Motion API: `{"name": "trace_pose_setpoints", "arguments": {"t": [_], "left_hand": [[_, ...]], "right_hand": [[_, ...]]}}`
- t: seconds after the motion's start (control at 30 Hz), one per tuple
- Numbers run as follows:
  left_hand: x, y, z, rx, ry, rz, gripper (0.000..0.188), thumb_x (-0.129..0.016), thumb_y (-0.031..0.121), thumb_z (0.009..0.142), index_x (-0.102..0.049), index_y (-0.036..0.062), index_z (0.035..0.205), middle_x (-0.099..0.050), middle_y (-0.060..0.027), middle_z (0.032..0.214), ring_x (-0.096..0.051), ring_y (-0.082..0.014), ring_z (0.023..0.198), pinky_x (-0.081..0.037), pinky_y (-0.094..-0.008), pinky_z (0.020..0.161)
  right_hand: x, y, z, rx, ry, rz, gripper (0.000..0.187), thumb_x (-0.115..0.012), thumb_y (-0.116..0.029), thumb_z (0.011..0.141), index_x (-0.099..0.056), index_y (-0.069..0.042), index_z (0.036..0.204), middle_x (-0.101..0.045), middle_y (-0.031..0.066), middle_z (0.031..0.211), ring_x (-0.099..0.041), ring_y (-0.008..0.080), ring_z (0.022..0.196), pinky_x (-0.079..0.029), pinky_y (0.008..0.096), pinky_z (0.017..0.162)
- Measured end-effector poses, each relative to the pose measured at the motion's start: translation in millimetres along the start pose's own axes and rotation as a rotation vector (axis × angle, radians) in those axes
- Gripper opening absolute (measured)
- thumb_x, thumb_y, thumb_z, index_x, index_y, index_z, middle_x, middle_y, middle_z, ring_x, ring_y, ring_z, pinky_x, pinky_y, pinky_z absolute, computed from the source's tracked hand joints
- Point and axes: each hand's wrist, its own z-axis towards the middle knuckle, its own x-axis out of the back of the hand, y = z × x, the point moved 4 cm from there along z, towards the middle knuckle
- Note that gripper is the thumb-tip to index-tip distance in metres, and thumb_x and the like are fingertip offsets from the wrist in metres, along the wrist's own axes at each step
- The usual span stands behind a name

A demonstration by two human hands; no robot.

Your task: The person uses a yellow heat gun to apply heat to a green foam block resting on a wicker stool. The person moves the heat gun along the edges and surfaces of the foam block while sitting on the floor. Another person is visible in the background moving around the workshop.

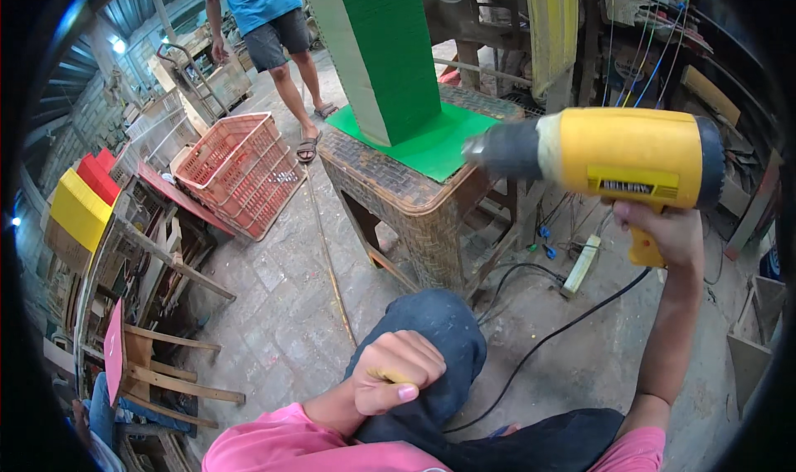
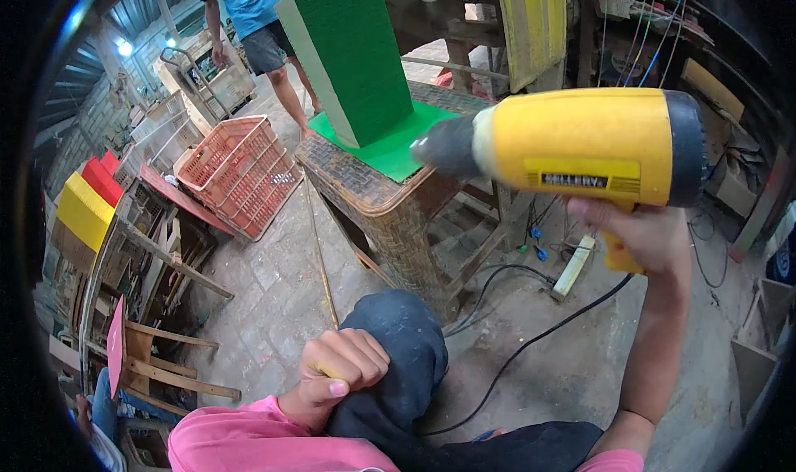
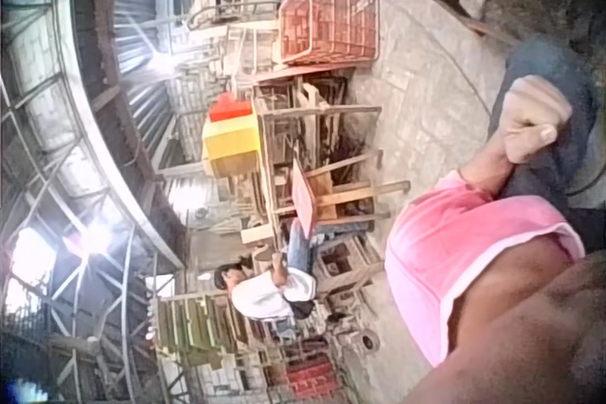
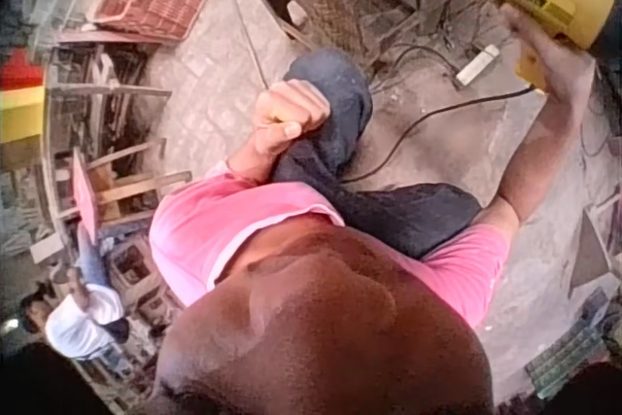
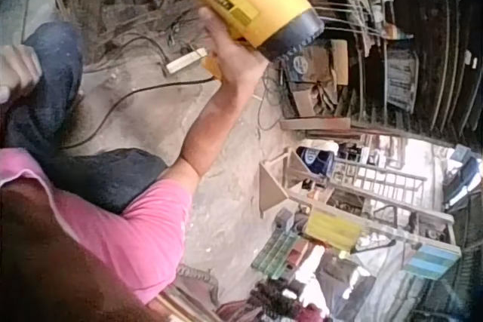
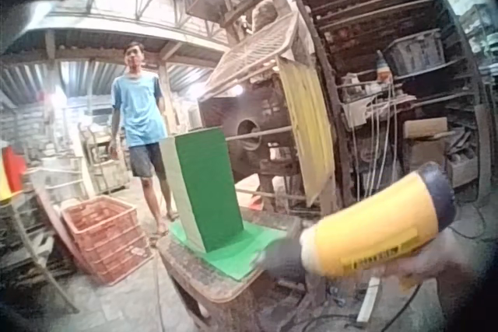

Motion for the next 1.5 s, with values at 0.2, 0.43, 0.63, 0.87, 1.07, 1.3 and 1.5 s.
{"name": "trace_pose_setpoints", "arguments": {"t": [0.2,0.43,0.63,0.87,1.07,1.3,1.5], "left_hand": [[-2.4,-1.7,1.1,-0.005,-0.037,0.024,0.040,-0.045,0.013,0.084,-0.024,0.0062,0.050,-0.024,-0.0055,0.047,-0.025,-0.0220,0.037,-0.019,-0.0358,0.041],[-1.7,-1.5,-1.1,-0.007,-0.009,0.015,0.040,-0.045,0.013,0.083,-0.023,0.0062,0.050,-0.024,-0.0055,0.047,-0.025,-0.0223,0.037,-0.018,-0.0359,0.040],[-2.0,-0.8,-1.2,-0.015,-0.011,0.039,0.040,-0.045,0.013,0.083,-0.024,0.0062,0.050,-0.024,-0.0056,0.047,-0.025,-0.0223,0.037,-0.018,-0.0358,0.040],[-3.2,-3.7,2.4,-0.009,-0.040,0.033,0.040,-0.045,0.013,0.083,-0.024,0.0060,0.050,-0.024,-0.0057,0.047,-0.026,-0.0223,0.037,-0.018,-0.0358,0.040],[-2.2,-4.8,2.6,0.011,-0.014,0.002,0.041,-0.045,0.013,0.084,-0.024,0.0061,0.050,-0.023,-0.0055,0.048,-0.026,-0.0225,0.037,-0.018,-0.0360,0.041],[-3.2,-4.3,3.9,0.012,-0.021,0.000,0.041,-0.046,0.013,0.084,-0.024,0.0058,0.050,-0.023,-0.0057,0.048,-0.026,-0.0231,0.037,-0.018,-0.0366,0.041],[-12.1,-3.1,4.6,0.011,-0.163,0.053,0.040,-0.046,0.012,0.085,-0.025,0.0052,0.051,-0.023,-0.0068,0.049,-0.028,-0.0254,0.038,-0.020,-0.0378,0.041]], "right_hand": [[-2.8,3.1,12.4,0.038,0.209,-0.192,0.037,-0.077,-0.006,0.072,-0.062,-0.002,0.106,-0.067,0.0076,0.094,-0.064,0.0131,0.080,-0.053,0.0257,0.068],[-15.0,-4.3,-0.5,0.128,0.017,-0.077,0.036,-0.077,-0.007,0.073,-0.062,-0.002,0.106,-0.067,0.0078,0.096,-0.064,0.0145,0.086,-0.053,0.0278,0.076],[-9.4,-4.3,0.8,0.048,-0.020,-0.049,0.032,-0.076,-0.008,0.075,-0.064,-0.001,0.103,-0.068,0.0069,0.093,-0.063,0.0122,0.079,-0.051,0.0251,0.070],[0.6,-2.8,4.3,0.008,0.111,-0.162,0.036,-0.078,-0.004,0.070,-0.063,-0.002,0.103,-0.068,0.0087,0.093,-0.065,0.0138,0.083,-0.054,0.0262,0.067],[-7.2,-3.1,-1.2,0.167,0.029,-0.153,0.037,-0.077,-0.005,0.072,-0.063,-0.002,0.106,-0.068,0.0080,0.095,-0.065,0.0138,0.085,-0.053,0.0272,0.073],[-15.3,-9.3,-10.5,0.269,0.001,-0.046,0.034,-0.077,-0.004,0.072,-0.063,0.000,0.103,-0.068,0.0090,0.096,-0.064,0.0153,0.087,-0.053,0.0288,0.077],[-3.9,0.3,-1.3,0.153,0.030,-0.163,0.034,-0.078,-0.005,0.072,-0.064,-0.001,0.103,-0.068,0.0086,0.095,-0.065,0.0145,0.087,-0.053,0.0284,0.076]]}}
